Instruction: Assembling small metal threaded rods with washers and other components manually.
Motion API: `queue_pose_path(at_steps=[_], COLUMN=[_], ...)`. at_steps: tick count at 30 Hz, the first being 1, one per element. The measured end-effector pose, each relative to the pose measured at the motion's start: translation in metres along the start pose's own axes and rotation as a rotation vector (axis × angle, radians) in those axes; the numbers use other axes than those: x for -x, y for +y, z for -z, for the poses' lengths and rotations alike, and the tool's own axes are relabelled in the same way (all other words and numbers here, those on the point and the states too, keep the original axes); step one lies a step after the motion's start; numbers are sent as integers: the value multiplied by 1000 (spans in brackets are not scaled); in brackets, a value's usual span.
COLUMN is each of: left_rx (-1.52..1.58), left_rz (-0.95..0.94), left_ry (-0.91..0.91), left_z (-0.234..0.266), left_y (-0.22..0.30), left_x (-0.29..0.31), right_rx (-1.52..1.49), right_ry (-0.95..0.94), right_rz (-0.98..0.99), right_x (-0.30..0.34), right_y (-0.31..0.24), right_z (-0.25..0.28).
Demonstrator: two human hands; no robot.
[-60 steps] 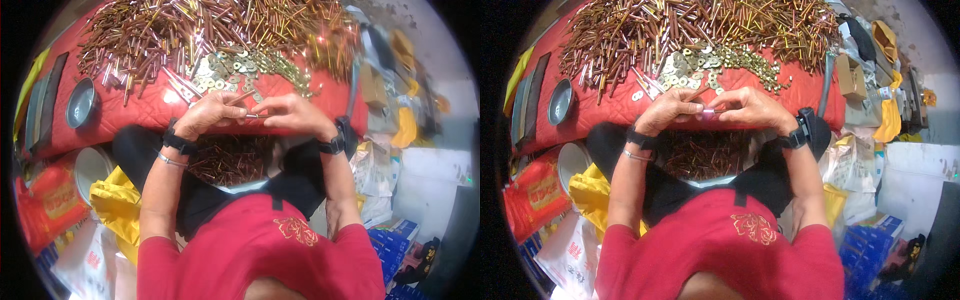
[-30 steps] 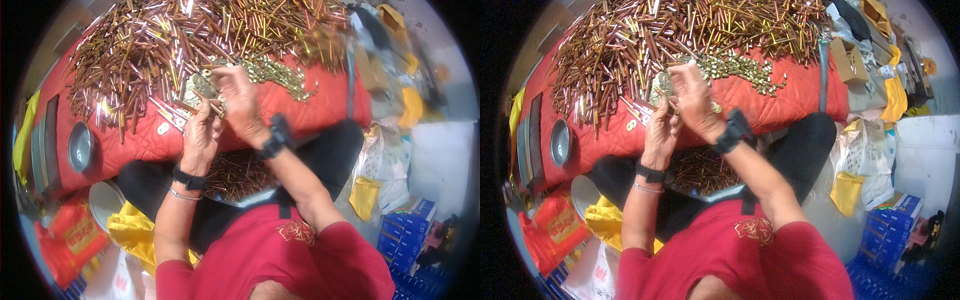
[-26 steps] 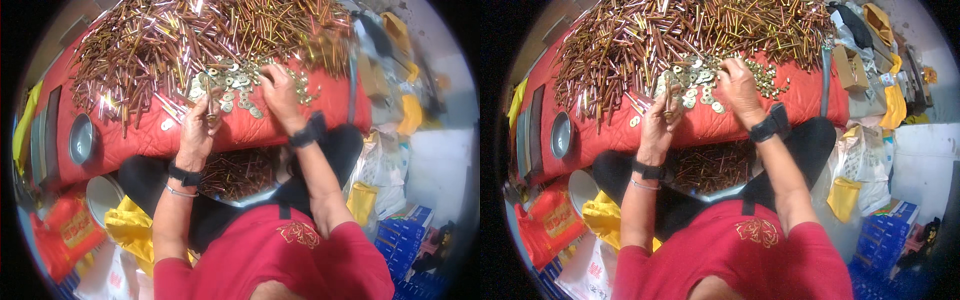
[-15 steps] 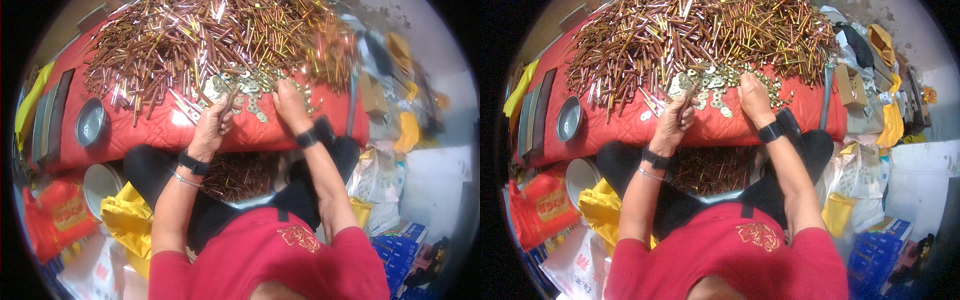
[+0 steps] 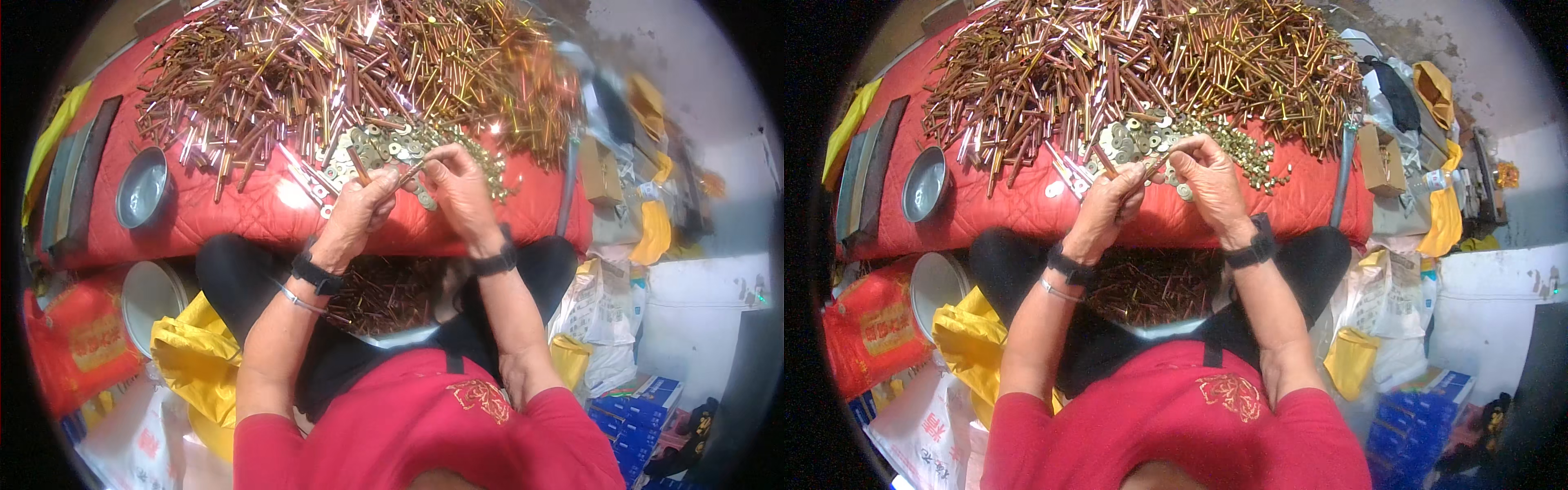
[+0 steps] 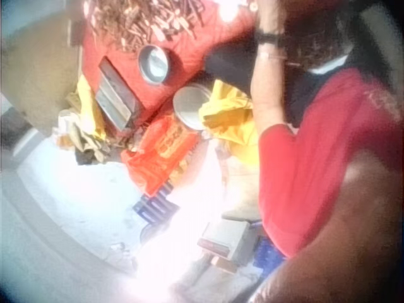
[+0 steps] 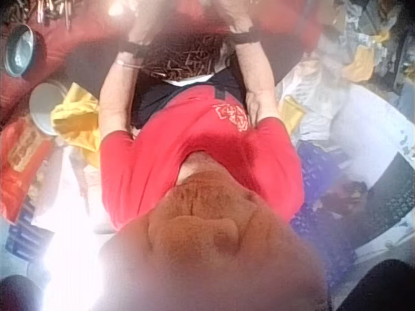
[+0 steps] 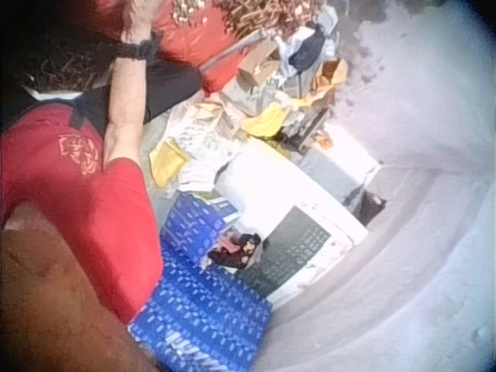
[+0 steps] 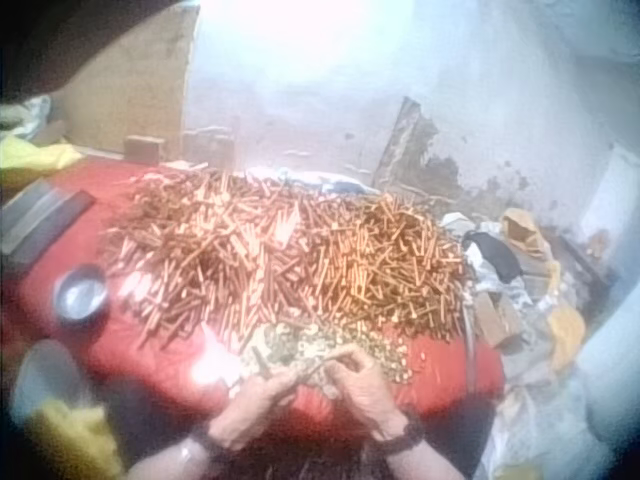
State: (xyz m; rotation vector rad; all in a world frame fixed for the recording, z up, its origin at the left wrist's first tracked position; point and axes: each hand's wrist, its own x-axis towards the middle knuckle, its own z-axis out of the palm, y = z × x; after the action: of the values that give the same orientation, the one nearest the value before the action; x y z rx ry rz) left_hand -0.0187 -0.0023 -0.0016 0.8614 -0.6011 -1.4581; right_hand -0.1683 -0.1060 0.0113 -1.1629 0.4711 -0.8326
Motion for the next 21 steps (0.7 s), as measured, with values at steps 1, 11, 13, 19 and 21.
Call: queue_pose_path(at_steps=[1, 11, 13, 19, 21], left_rx=[-1, -26, -37, -73, -120], left_rz=[0, -19, -23, -7, -21], left_ry=[14, 37, 47, -4, 13], left_z=[0, -2, -2, 5, 4], left_y=[0, 6, 5, 3, 4], left_x=[0, 1, 0, -1, -1], right_rx=[-24, 75, 148, 392, 528], right_ry=[-22, 93, 44, -43, -60], right_rz=[7, 100, 136, 119, 59], right_x=[-1, 0, -1, -4, -3], right_y=[2, -11, -11, -18, -23], right_z=[0, -9, -10, -4, -2])
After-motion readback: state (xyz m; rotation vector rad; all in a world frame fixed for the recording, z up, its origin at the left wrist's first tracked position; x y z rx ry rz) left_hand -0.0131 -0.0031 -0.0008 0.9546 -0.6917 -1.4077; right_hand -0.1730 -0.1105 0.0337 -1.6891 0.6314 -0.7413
